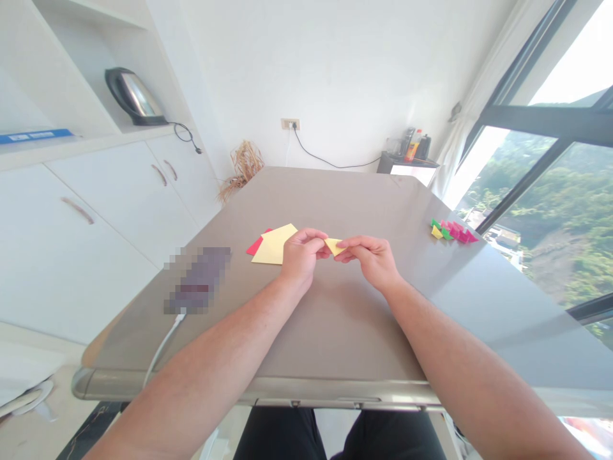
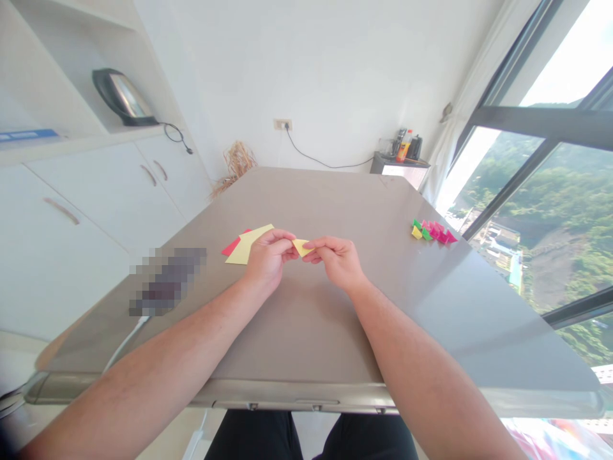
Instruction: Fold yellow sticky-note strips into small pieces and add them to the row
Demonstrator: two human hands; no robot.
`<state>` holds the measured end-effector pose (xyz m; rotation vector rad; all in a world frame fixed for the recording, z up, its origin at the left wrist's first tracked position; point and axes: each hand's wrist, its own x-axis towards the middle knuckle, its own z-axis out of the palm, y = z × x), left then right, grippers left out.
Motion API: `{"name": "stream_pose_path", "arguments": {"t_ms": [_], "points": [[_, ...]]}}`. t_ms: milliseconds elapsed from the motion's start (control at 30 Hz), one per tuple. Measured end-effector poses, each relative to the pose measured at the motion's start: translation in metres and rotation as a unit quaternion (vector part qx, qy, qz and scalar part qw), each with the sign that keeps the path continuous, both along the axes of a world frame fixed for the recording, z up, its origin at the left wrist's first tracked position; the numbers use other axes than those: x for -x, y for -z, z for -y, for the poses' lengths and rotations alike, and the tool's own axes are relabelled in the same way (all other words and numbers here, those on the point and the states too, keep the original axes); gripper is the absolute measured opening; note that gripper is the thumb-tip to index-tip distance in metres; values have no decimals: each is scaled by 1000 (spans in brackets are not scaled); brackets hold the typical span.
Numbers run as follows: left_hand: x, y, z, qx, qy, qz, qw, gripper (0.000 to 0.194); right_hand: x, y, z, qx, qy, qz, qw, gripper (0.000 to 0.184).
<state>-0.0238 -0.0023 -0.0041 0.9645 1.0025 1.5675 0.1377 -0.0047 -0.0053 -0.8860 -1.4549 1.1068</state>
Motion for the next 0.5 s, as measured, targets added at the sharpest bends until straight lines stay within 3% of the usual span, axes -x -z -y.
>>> {"name": "stream_pose_path", "arguments": {"t_ms": [233, 367, 500], "points": [[4, 1, 1, -7, 38, -25, 999, 10, -3, 2, -2, -10, -1, 25, 1000, 20], [3, 0, 1, -10, 26, -62, 998, 25, -4, 2, -1, -24, 5, 62, 998, 21], [4, 3, -2, -34, 12, -82, 996, 27, -3, -2, 1, -32, 6, 64, 997, 26]]}}
